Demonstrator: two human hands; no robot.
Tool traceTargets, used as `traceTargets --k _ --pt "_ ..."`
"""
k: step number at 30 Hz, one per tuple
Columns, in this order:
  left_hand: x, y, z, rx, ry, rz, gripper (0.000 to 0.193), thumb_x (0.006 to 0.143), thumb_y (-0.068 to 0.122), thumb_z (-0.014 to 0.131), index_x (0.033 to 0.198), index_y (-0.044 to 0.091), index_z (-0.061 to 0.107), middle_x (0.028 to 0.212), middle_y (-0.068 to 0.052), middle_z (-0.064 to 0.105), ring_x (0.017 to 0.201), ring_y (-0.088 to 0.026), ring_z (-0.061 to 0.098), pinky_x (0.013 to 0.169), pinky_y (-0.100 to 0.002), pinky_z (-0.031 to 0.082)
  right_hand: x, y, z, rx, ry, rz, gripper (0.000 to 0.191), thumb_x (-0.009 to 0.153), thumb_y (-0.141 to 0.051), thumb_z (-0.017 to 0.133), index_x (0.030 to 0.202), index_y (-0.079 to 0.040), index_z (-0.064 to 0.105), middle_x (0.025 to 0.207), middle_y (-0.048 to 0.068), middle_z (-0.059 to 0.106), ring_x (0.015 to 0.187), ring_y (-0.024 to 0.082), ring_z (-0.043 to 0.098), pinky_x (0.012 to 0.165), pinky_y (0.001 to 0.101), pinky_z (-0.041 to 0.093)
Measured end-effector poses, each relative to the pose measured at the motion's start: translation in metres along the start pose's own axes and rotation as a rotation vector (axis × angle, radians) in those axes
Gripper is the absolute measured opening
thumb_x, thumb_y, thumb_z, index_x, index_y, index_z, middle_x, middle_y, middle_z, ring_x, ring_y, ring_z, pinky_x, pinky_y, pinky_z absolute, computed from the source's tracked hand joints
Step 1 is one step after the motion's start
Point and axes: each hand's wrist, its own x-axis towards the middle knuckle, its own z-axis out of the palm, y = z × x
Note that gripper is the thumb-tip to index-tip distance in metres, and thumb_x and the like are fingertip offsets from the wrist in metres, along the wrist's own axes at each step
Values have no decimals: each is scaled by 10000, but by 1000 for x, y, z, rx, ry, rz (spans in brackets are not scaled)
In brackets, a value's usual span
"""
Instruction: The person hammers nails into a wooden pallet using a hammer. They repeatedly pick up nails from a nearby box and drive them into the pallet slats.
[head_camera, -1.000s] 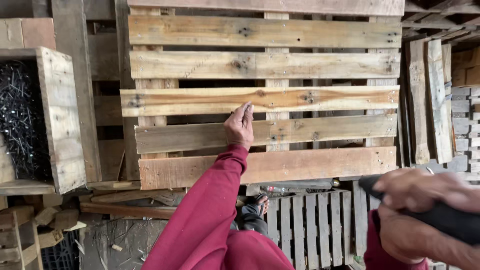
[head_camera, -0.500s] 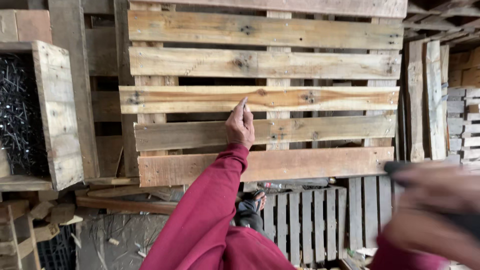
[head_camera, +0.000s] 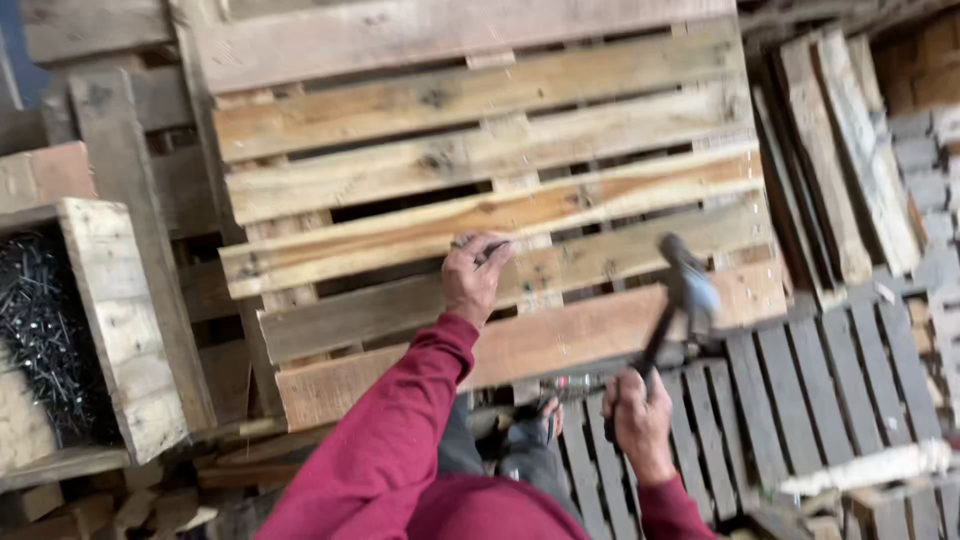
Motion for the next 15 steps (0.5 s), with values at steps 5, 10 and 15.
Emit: traceTargets --k 5,10,15 --pt "-29 -12 32 68 -275 23 177 834 161 841 996 96 814 802 -45 774 671 -150 694 616 -292 554 -23 12 -18 -84 86 324 362 1008 -386 583 920 -35 553 608 30 491 442 135 452 399 291 382" --pt "-37 -16 42 252 -277 133 171 882 181 826 1040 118 810 856 -103 770 667 -162 715 610 -307 564 -64 -15 -15 50 -30 27 303 1000 -344 587 981 -42 589 626 5 551 472 91 506 418 251 423" --pt "-36 -17 38 267 -314 102 180 875 194 818 1046 135 811 853 -100 780 654 -174 711 593 -319 560 -65 -21 15 -161 -132 254 300 996 -347 585 1033 -53 637 601 3 516 463 100 463 415 251 381"
